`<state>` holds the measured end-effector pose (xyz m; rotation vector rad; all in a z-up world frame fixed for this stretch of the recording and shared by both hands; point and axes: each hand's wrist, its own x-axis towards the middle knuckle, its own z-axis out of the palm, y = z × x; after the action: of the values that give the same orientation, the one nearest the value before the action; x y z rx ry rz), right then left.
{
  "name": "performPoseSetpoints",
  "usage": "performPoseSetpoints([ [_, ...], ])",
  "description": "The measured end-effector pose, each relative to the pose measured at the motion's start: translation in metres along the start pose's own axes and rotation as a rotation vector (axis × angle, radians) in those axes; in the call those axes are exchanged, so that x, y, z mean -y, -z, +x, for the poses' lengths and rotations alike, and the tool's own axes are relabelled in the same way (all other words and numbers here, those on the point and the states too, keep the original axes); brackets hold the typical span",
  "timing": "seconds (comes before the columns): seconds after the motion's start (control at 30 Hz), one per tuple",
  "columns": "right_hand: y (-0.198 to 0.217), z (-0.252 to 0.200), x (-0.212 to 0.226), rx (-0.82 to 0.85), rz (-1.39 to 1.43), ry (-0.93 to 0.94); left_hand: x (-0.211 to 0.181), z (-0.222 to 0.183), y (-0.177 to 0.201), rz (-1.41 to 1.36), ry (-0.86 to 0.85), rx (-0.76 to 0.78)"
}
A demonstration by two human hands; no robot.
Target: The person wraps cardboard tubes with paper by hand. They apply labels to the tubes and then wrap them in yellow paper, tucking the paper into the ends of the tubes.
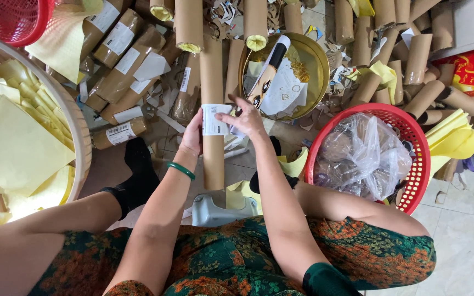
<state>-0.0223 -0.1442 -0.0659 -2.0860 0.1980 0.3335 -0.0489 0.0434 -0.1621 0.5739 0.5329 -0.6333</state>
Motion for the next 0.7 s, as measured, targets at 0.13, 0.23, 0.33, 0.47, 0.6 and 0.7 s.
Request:
performPoseSetpoints([
  [0.13,-0.013,0.002,-0.032,0.218,0.459,-0.076,0.014,0.021,0.017,0.031,0.071,0.045],
  [0.23,-0.028,0.008,-0.050,0.349,0.882,-0.022,0.016,0.029,0.012,0.187,0.118,0.009],
  [0.33,-0.042,0.007,-0.042,0.192,0.856,-0.094,0.025,0.041,0.021,0.280,0.018,-0.118],
  [0.47,-0.067,0.013,-0.045,-0.223,0.461,0.001,0.020,0.018,-0.018,0.553,-0.240,-0.084],
  [0.6,-0.090,0.014,-0.057,-0.431,0.385,-0.042,0.018,0.004,-0.040,1.115,-0.431,-0.314],
  [0.7,-0.084,0.014,-0.056,-0.517,0.236,-0.018,0.013,0.005,-0.038,1.048,-0.509,-0.256],
])
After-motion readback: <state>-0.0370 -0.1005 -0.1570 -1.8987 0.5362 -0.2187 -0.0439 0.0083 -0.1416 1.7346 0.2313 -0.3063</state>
